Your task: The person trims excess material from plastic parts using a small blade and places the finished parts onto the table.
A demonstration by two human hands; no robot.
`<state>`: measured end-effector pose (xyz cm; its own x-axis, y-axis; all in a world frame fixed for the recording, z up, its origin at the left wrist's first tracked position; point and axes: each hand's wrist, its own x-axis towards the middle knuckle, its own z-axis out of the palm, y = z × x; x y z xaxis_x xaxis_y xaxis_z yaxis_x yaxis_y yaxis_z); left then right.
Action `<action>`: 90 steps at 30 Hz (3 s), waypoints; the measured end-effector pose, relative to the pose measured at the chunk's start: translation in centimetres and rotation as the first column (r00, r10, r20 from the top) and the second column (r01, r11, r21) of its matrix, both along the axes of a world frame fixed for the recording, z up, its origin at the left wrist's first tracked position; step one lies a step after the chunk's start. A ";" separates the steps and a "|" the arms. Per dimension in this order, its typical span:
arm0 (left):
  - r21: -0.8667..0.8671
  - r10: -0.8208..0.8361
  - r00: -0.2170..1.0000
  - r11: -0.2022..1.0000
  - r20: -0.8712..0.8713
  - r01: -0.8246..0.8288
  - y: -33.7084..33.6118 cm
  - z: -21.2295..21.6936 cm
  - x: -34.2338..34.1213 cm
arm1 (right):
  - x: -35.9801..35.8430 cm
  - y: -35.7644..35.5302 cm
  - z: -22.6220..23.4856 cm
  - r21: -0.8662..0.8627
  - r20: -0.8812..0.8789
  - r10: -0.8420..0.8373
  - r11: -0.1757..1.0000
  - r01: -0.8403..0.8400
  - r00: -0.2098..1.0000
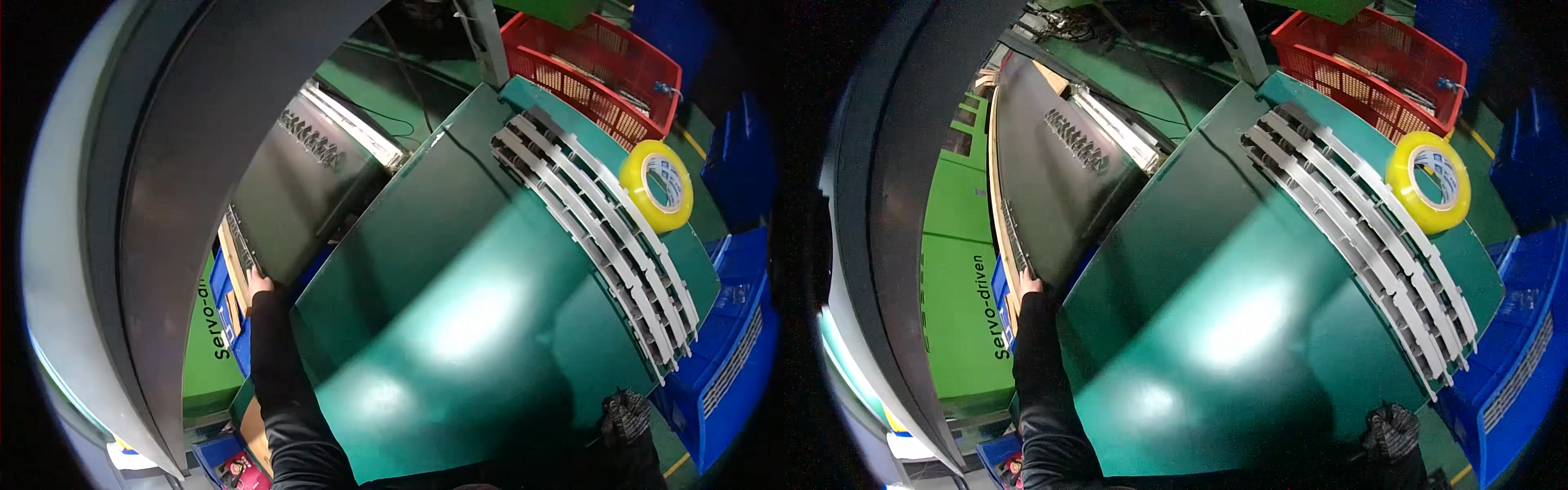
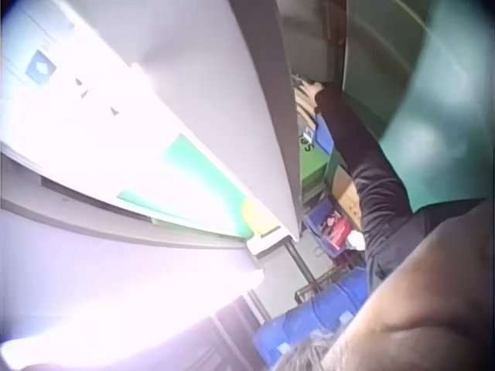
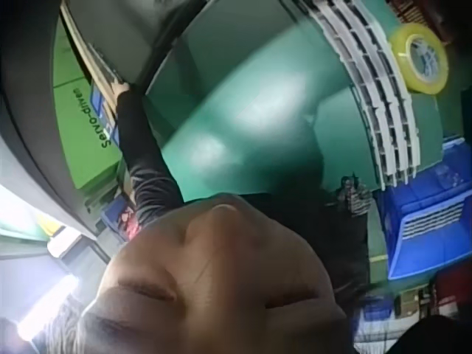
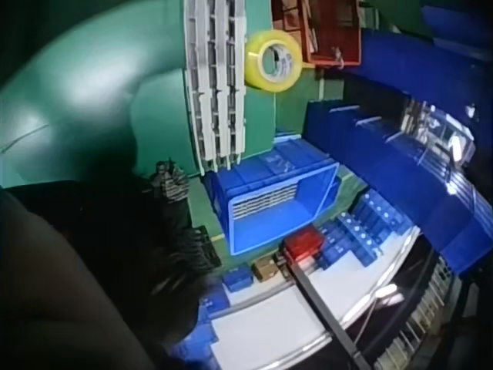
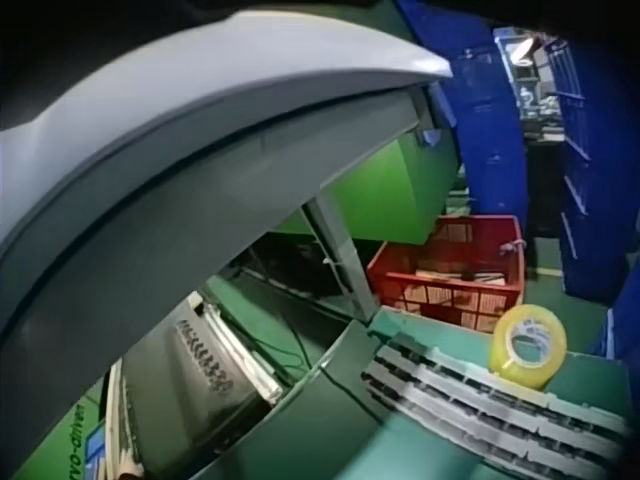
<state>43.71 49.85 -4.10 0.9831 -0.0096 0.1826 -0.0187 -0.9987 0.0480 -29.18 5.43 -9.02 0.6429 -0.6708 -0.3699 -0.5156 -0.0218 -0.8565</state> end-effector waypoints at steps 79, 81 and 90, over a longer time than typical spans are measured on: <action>-0.970 -0.224 0.951 0.165 -0.214 -0.179 -5.3 7.0 -61.0 | 10.5 11.2 15.4 0.416 0.363 0.588 0.591 -0.691 0.722; -0.974 -0.324 0.926 0.176 -0.194 -0.143 -6.9 10.2 -63.1 | 13.6 11.9 13.0 0.112 0.569 0.602 0.617 -0.779 0.560; -0.950 -0.642 0.701 0.241 -0.311 -0.200 -5.5 11.2 -66.5 | 15.3 13.3 19.8 0.557 0.580 0.246 0.576 -0.599 0.776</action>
<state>-22.84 44.33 7.15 0.8160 -0.5005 -0.2892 0.2198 -0.1941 0.9560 -13.88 18.77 10.75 0.9736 0.0604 -0.2202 -0.2183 0.5284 -0.8205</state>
